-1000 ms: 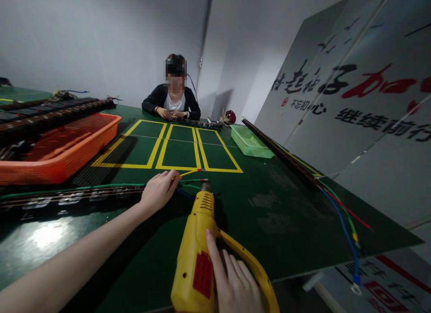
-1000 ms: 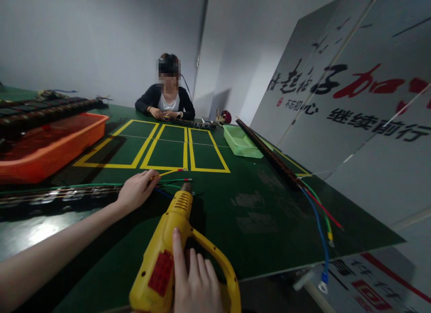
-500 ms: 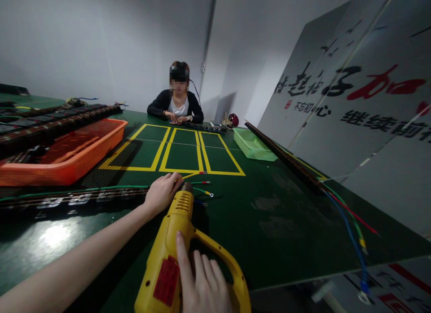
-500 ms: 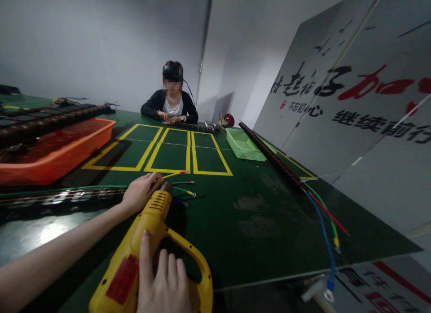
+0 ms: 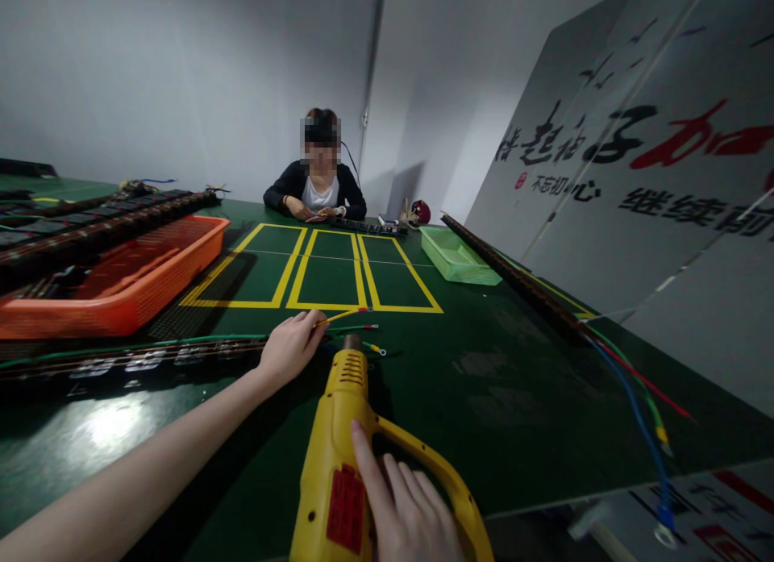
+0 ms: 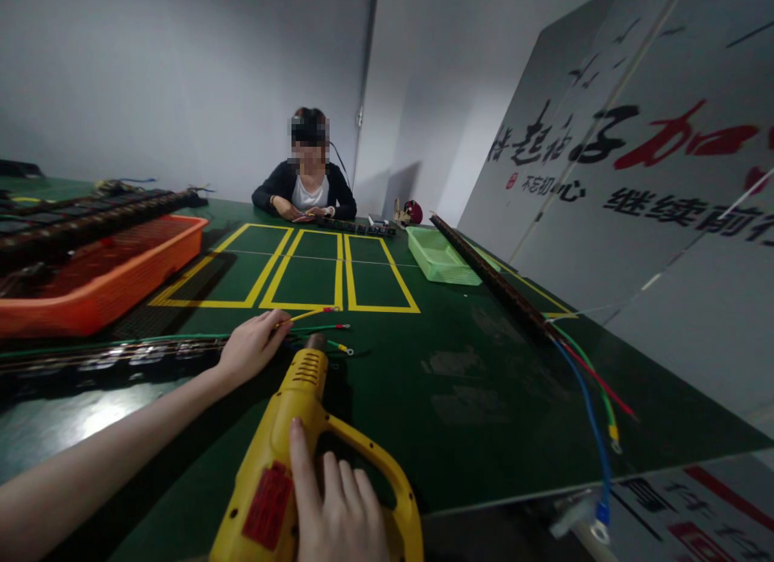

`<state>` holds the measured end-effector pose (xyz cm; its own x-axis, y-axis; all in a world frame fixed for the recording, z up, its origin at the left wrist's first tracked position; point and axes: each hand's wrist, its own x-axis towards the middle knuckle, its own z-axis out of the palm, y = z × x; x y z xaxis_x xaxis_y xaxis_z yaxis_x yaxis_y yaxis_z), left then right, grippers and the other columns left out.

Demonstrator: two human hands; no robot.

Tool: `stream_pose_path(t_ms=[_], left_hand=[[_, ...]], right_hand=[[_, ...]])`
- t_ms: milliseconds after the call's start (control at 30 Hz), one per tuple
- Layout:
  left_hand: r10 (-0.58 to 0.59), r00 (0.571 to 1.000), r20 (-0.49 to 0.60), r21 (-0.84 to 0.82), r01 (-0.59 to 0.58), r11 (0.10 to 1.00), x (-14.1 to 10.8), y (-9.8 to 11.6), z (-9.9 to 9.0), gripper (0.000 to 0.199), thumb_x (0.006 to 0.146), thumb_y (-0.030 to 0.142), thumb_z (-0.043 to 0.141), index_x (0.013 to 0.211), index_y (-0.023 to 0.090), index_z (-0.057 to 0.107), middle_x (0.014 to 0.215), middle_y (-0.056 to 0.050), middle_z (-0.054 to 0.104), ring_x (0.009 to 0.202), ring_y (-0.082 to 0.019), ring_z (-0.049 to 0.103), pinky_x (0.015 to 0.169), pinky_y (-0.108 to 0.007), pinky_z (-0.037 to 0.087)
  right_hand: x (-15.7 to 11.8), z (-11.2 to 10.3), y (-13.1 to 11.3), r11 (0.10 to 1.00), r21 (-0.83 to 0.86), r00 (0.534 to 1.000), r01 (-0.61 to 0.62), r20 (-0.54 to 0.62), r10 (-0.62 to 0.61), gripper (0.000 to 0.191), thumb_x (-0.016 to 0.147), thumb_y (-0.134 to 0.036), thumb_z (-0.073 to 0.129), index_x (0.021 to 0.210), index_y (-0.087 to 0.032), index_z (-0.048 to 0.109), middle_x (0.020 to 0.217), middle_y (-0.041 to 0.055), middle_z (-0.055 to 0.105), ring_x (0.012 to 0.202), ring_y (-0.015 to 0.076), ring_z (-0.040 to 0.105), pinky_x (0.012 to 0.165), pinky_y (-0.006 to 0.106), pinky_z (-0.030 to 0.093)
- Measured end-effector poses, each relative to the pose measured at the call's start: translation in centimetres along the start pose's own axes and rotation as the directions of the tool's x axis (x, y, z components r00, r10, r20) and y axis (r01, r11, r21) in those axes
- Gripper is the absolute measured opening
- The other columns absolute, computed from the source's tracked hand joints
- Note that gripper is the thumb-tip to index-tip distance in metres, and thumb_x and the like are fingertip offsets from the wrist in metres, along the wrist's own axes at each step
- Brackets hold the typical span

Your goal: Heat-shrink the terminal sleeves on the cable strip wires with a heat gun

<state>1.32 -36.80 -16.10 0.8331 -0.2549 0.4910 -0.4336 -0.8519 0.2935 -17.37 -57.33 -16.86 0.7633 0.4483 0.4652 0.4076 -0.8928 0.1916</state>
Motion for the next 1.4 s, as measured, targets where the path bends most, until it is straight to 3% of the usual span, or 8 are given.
stream_pose_path(t_ms=[233, 400, 500, 600, 700, 933, 1167, 1400], left_hand=[[-0.001, 1.0, -0.014, -0.003, 0.001, 1.0, 0.0, 0.4, -0.2, 0.035, 0.097, 0.042, 0.025, 0.096, 0.019, 0.051, 0.091, -0.006, 0.063, 0.08, -0.02, 0.06, 0.07, -0.031, 0.04], [0.003, 1.0, -0.027, 0.019, -0.003, 1.0, 0.0, 0.8, -0.4, 0.033, 0.097, 0.04, 0.027, 0.096, 0.019, 0.052, 0.09, -0.006, 0.063, 0.078, -0.02, 0.059, 0.07, -0.031, 0.04], [0.011, 0.999, -0.031, 0.03, -0.011, 0.999, 0.0, 0.8, -0.3, 0.032, 0.098, 0.039, 0.027, 0.096, 0.019, 0.052, 0.089, -0.005, 0.062, 0.076, -0.019, 0.059, 0.069, -0.03, 0.04], [0.023, 0.999, -0.049, 0.051, -0.02, 0.998, 0.0, 0.6, -0.1, 0.03, 0.097, 0.038, 0.029, 0.095, 0.019, 0.052, 0.087, -0.005, 0.062, 0.075, -0.02, 0.058, 0.069, -0.031, 0.04], [0.034, 0.997, -0.065, 0.079, -0.029, 0.996, -0.1, 0.4, 0.2, 0.029, 0.097, 0.037, 0.029, 0.095, 0.02, 0.052, 0.085, -0.004, 0.061, 0.075, -0.02, 0.058, 0.07, -0.031, 0.04], [0.027, 0.999, -0.036, 0.065, -0.025, 0.998, 0.1, 0.3, 0.2, 0.032, 0.098, 0.04, 0.028, 0.095, 0.02, 0.053, 0.087, -0.004, 0.061, 0.077, -0.02, 0.058, 0.071, -0.031, 0.04], [0.047, 0.998, -0.032, 0.044, -0.045, 0.998, 0.0, 0.2, 0.0, 0.031, 0.098, 0.039, 0.028, 0.094, 0.02, 0.052, 0.089, -0.005, 0.062, 0.08, -0.02, 0.058, 0.072, -0.03, 0.04], [0.063, 0.997, -0.055, 0.043, -0.06, 0.997, -0.1, 0.1, 0.0, 0.031, 0.097, 0.04, 0.028, 0.097, 0.02, 0.051, 0.09, -0.005, 0.062, 0.08, -0.02, 0.059, 0.073, -0.03, 0.04]], right_hand=[[-1.2, -1.0, 2.0, 0.997, -0.003, 0.995, -0.072, 0.073, 0.072, 0.08, 0.077, -0.005, 0.031, 0.15, -0.018, 0.003, 0.104, 0.0029, 0.07, 0.087, 0.017, 0.068, 0.072, 0.027, 0.055], [-1.0, -1.3, 1.4, 0.989, 0.063, 0.985, -0.134, 0.12, 0.125, 0.079, 0.077, -0.014, 0.039, 0.151, -0.017, 0.008, 0.109, 0.0045, 0.068, 0.096, 0.0186, 0.066, 0.08, 0.03, 0.053], [-0.6, -1.4, 0.2, 0.968, 0.095, 0.967, -0.233, 0.126, 0.221, 0.083, 0.081, -0.045, 0.048, 0.15, -0.015, 0.013, 0.109, 0.0091, 0.067, 0.096, 0.0248, 0.066, 0.081, 0.037, 0.053], [-0.1, -1.1, -0.6, 0.963, 0.163, 0.971, -0.214, 0.141, 0.192, 0.116, 0.063, -0.085, 0.045, 0.149, -0.013, 0.016, 0.105, 0.0126, 0.067, 0.09, 0.0291, 0.067, 0.076, 0.039, 0.053], [0.7, -0.6, -1.3, 0.974, 0.178, 0.985, -0.137, 0.126, 0.115, 0.125, 0.057, -0.095, 0.034, 0.15, -0.013, 0.015, 0.104, 0.0134, 0.068, 0.087, 0.0293, 0.067, 0.073, 0.038, 0.054], [2.3, 0.1, -3.2, 0.994, 0.099, 0.999, -0.049, -0.018, 0.051, 0.072, 0.093, -0.05, 0.021, 0.15, -0.01, 0.005, 0.092, 0.0106, 0.07, 0.079, 0.0239, 0.068, 0.07, 0.034, 0.053], [2.2, -0.4, -2.7, 0.992, 0.125, 0.999, -0.023, -0.026, 0.027, 0.069, 0.09, -0.043, 0.031, 0.15, -0.013, 0.015, 0.086, 0.0086, 0.068, 0.071, 0.0221, 0.066, 0.064, 0.033, 0.052], [0.3, -1.0, 0.5, 0.997, 0.067, 0.999, -0.031, -0.011, 0.032, 0.071, 0.082, -0.014, 0.028, 0.15, -0.016, 0.011, 0.096, 0.0056, 0.07, 0.081, 0.0196, 0.068, 0.069, 0.031, 0.055]])
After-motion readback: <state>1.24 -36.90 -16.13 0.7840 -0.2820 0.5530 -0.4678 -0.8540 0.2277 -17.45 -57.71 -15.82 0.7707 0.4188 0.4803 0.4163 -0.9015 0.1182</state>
